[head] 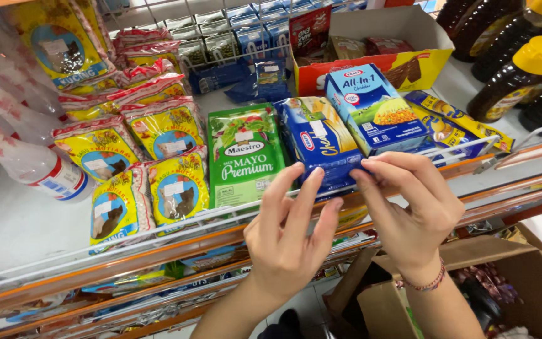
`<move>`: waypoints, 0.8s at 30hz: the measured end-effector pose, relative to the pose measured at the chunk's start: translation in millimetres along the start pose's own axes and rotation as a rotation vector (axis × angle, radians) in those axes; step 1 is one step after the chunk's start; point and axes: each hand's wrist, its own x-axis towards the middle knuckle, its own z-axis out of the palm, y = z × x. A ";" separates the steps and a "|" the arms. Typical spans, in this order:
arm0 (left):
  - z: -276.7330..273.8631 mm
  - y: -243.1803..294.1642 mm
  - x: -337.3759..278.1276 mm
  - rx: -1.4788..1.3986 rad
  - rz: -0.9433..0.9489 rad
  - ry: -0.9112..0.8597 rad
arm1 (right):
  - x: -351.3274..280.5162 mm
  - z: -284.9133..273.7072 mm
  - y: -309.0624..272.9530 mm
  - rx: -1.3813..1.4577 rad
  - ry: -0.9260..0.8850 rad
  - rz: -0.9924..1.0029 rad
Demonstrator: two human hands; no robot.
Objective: The person scans various snack packages and food containers using a handheld scanner, wipes some with a cloth, and places them into a cardboard box while organizing items on store shelves.
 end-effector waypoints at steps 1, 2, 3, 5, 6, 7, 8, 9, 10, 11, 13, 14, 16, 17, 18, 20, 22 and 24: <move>1.5 1.0 -4.6 -0.006 0.011 0.039 | -1.1 -3.4 -0.8 0.024 -0.008 0.031; 3.8 1.9 -9.8 -0.012 0.021 0.078 | -2.7 -7.5 -1.2 0.050 -0.016 0.062; 6.2 3.5 -16.0 -0.020 0.032 0.117 | -4.4 -12.4 -0.9 0.043 -0.023 0.038; 10.7 11.2 -32.2 -0.051 0.053 0.133 | -10.5 -26.2 1.6 0.028 -0.040 -0.005; 13.8 16.3 -40.8 -0.068 0.061 0.139 | -15.6 -35.0 2.9 0.035 -0.066 0.013; 18.4 22.5 -49.0 -0.091 0.061 0.107 | -21.5 -45.4 4.5 0.040 -0.093 0.032; 24.0 29.8 -56.8 -0.113 0.062 0.075 | -28.1 -56.5 6.6 0.046 -0.120 0.051; 29.9 38.8 -64.6 -0.137 0.061 0.044 | -35.3 -68.4 9.4 0.041 -0.129 0.065; 36.0 49.1 -72.2 -0.151 0.043 -0.010 | -42.9 -80.7 13.2 0.036 -0.137 0.079; 42.4 61.0 -79.5 -0.168 0.025 -0.065 | -51.1 -94.5 17.5 0.029 -0.146 0.097; 57.1 85.7 -94.8 -0.214 -0.007 -0.170 | -69.4 -126.3 31.1 -0.027 -0.157 0.120; 67.6 96.6 -102.3 -0.244 -0.022 -0.218 | -80.4 -143.1 39.2 -0.055 -0.165 0.134; 89.3 121.0 -120.3 -0.280 -0.052 -0.312 | -105.1 -179.9 55.9 -0.108 -0.176 0.175; 100.1 133.0 -130.5 -0.282 -0.063 -0.354 | -118.9 -198.9 64.9 -0.134 -0.184 0.193; 111.2 144.1 -141.2 -0.284 -0.074 -0.396 | -134.1 -217.0 73.5 -0.149 -0.173 0.229; 134.9 160.6 -162.4 -0.244 -0.049 -0.472 | -164.2 -249.9 93.0 -0.184 -0.147 0.293; 160.2 176.4 -187.3 -0.232 -0.050 -0.558 | -193.6 -280.9 116.9 -0.168 -0.134 0.409; 185.0 186.5 -213.0 -0.242 -0.072 -0.654 | -223.5 -304.2 137.8 -0.172 -0.128 0.504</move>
